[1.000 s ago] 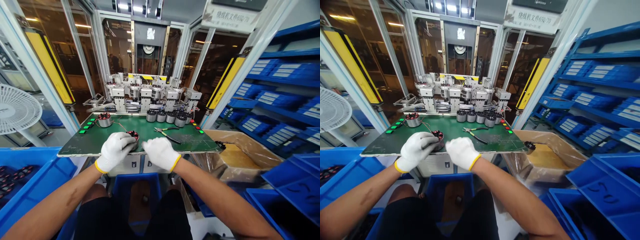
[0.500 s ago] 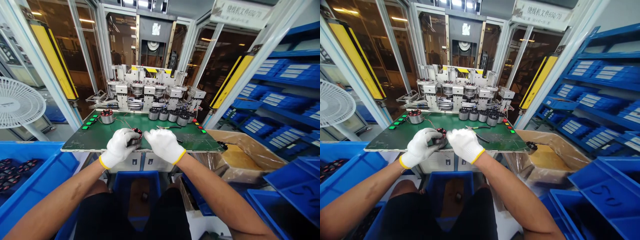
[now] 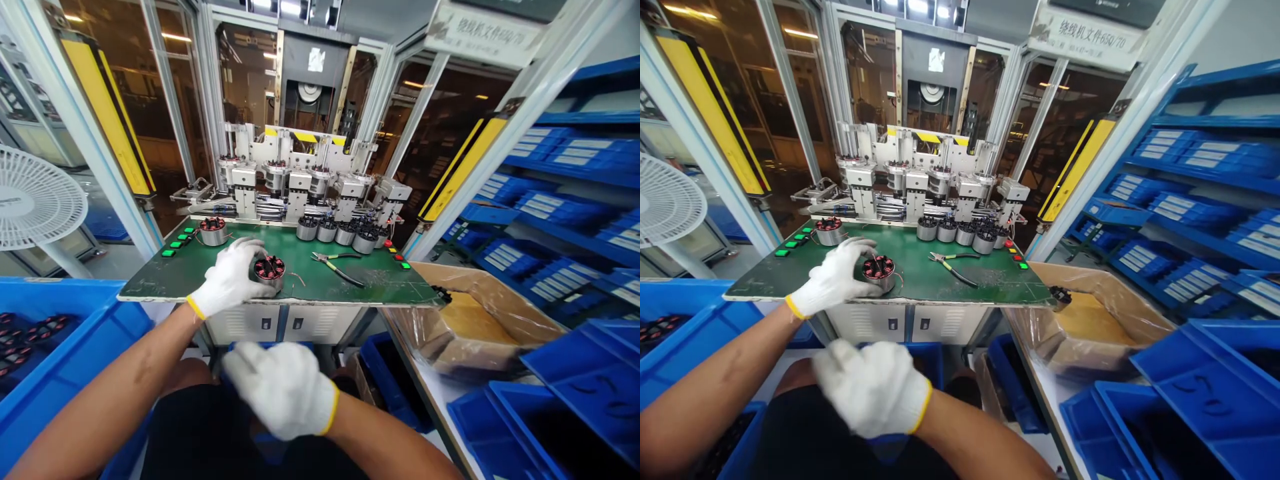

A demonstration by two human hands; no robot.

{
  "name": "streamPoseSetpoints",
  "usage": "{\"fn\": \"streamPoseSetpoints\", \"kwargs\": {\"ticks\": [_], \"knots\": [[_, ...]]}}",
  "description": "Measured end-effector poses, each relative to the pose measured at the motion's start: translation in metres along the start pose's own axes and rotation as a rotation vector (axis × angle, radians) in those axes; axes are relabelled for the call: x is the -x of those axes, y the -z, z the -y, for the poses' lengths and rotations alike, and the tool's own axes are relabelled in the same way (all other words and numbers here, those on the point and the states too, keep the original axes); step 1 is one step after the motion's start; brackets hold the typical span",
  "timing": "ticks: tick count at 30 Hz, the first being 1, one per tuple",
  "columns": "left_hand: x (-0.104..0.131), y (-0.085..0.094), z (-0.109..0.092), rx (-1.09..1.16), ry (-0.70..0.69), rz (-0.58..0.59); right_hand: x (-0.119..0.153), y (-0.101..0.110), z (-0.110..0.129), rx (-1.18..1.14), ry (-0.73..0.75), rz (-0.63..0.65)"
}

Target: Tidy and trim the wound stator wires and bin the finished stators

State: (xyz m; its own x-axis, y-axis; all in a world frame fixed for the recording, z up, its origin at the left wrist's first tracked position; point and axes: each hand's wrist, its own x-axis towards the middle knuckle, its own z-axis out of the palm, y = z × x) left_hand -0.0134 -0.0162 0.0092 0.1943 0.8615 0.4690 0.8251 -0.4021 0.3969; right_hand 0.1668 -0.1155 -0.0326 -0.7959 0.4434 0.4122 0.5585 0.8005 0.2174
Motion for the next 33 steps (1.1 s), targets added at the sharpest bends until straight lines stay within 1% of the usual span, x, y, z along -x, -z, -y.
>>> {"fn": "streamPoseSetpoints", "kwargs": {"ticks": [1,2,3,4,6,8,10,12,14,15,16,17,18,20,22,25,28,30,31,33], "knots": [[-0.004,-0.003,0.002,0.047,0.024,0.060,-0.007,-0.006,0.006,-0.024,0.061,-0.004],[-0.008,-0.006,0.003,0.093,0.062,0.119,-0.016,-0.013,0.007,-0.021,0.042,-0.012],[-0.010,-0.009,0.004,0.122,0.114,0.161,-0.025,-0.019,0.005,0.005,-0.035,-0.024],[-0.011,-0.013,0.004,0.125,0.174,0.179,-0.034,-0.026,-0.001,0.035,-0.130,-0.033],[-0.009,-0.020,0.004,0.062,0.280,0.147,-0.047,-0.035,-0.017,0.079,-0.300,-0.022],[-0.005,-0.024,0.003,-0.009,0.330,0.093,-0.052,-0.039,-0.032,0.091,-0.399,0.006],[-0.002,-0.023,0.003,-0.046,0.293,0.066,-0.050,-0.039,-0.040,0.097,-0.450,0.032],[-0.006,-0.020,0.004,-0.031,0.180,0.090,-0.048,-0.037,-0.041,0.111,-0.490,0.064],[-0.012,-0.018,0.008,0.073,0.050,0.191,-0.047,-0.036,-0.040,0.123,-0.512,0.099],[-0.015,-0.019,0.010,0.144,0.009,0.241,-0.048,-0.036,-0.039,0.129,-0.534,0.110],[-0.017,-0.020,0.011,0.202,0.000,0.271,-0.049,-0.037,-0.040,0.135,-0.560,0.113],[-0.019,-0.022,0.011,0.230,0.025,0.271,-0.050,-0.038,-0.041,0.139,-0.588,0.109],[-0.019,-0.024,0.010,0.223,0.079,0.248,-0.052,-0.038,-0.042,0.144,-0.616,0.099],[-0.016,-0.028,0.006,0.145,0.209,0.182,-0.055,-0.040,-0.045,0.159,-0.680,0.073],[-0.011,-0.028,0.000,0.097,0.285,0.169,-0.057,-0.040,-0.046,0.176,-0.756,0.049],[-0.008,-0.026,-0.005,0.105,0.300,0.182,-0.060,-0.036,-0.046,0.196,-0.855,0.047],[-0.008,-0.026,-0.003,0.115,0.280,0.174,-0.061,-0.026,-0.047,0.187,-0.865,0.100],[-0.008,-0.027,0.000,0.125,0.260,0.170,-0.061,-0.017,-0.052,0.112,-0.878,0.117],[-0.008,-0.028,0.002,0.128,0.250,0.167,-0.061,-0.013,-0.056,-0.010,-0.893,0.109],[-0.008,-0.029,0.004,0.130,0.235,0.167,-0.061,-0.009,-0.066,-0.376,-0.911,0.080]]}}
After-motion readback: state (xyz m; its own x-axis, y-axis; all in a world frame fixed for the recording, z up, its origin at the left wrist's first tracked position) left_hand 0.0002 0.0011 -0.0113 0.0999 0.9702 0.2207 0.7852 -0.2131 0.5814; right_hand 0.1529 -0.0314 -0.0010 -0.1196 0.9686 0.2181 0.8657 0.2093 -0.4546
